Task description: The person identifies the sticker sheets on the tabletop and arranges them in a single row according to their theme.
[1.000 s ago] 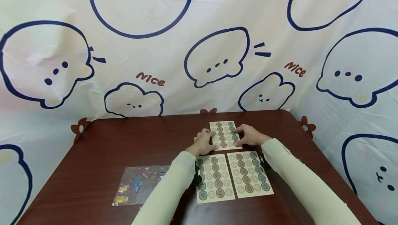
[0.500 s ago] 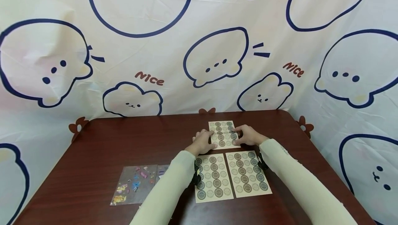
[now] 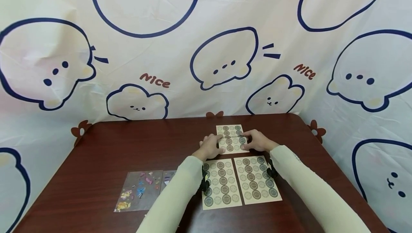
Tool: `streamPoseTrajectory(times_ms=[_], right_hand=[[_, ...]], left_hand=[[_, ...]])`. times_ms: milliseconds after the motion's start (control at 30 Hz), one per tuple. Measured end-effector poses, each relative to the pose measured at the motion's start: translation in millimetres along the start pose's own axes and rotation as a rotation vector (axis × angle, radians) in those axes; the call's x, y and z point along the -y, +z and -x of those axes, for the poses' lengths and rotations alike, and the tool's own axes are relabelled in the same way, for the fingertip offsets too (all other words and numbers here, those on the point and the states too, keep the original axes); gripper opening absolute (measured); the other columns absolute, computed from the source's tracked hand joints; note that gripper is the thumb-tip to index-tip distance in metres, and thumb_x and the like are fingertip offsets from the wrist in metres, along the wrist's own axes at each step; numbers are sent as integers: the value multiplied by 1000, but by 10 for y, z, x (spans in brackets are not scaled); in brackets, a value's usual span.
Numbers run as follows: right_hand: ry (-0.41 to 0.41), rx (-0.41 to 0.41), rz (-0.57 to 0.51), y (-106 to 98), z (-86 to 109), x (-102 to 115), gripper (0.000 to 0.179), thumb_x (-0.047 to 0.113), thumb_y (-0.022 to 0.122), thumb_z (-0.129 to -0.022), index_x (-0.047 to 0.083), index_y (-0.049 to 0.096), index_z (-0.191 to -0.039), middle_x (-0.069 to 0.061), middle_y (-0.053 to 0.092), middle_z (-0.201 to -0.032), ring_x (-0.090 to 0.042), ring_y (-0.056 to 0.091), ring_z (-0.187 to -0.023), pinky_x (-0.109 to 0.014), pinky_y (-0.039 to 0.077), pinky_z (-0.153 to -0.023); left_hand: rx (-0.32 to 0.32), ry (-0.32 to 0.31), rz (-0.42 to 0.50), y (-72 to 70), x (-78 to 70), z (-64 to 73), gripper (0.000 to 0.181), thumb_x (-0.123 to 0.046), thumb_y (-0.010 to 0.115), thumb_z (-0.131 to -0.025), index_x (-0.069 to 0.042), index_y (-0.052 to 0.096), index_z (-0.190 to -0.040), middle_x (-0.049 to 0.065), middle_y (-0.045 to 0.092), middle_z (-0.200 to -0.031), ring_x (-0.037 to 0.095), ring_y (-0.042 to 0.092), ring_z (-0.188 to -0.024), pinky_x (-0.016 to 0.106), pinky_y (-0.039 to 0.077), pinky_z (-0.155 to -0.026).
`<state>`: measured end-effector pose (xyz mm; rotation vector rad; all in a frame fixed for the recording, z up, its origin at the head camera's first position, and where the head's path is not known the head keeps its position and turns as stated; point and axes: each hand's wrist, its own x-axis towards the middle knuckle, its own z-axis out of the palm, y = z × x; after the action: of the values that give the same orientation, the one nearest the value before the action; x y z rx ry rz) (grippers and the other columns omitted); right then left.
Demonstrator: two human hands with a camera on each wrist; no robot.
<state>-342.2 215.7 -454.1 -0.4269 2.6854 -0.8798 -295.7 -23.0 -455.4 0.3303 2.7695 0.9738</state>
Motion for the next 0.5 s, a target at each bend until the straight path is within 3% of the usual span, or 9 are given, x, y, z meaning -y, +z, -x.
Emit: streamPoseTrajectory(times_ms=[133,267,500], right_hand=[[2,2,-4,-7,17,11,66,17,81,-87,1,53,-145,-18,66,-126,-22,62,-103,-45,49,-101],[-3,8,-8,-13,24,19,67,16,81,-86,0,53,-145,-15,66,-118,-20,60,-96,-39,49,-93],[-20,1,-23,-17,10,-17,69,13,81,-85,0,52,-146,-10,59,-100,-20,51,-85,-33,42,-79]], left_hand=[[8,7,0,-3,-5,-5,62,-25,72,-95,-15,47,-152,12,52,-143,31,47,-123,44,30,-92],[10,6,4,-17,-16,14,64,-25,74,-94,-15,48,-151,13,53,-142,31,48,-122,44,30,-93],[7,20,-8,-30,-47,36,67,-26,75,-92,-13,48,-152,15,51,-145,35,48,-133,51,35,-108]])
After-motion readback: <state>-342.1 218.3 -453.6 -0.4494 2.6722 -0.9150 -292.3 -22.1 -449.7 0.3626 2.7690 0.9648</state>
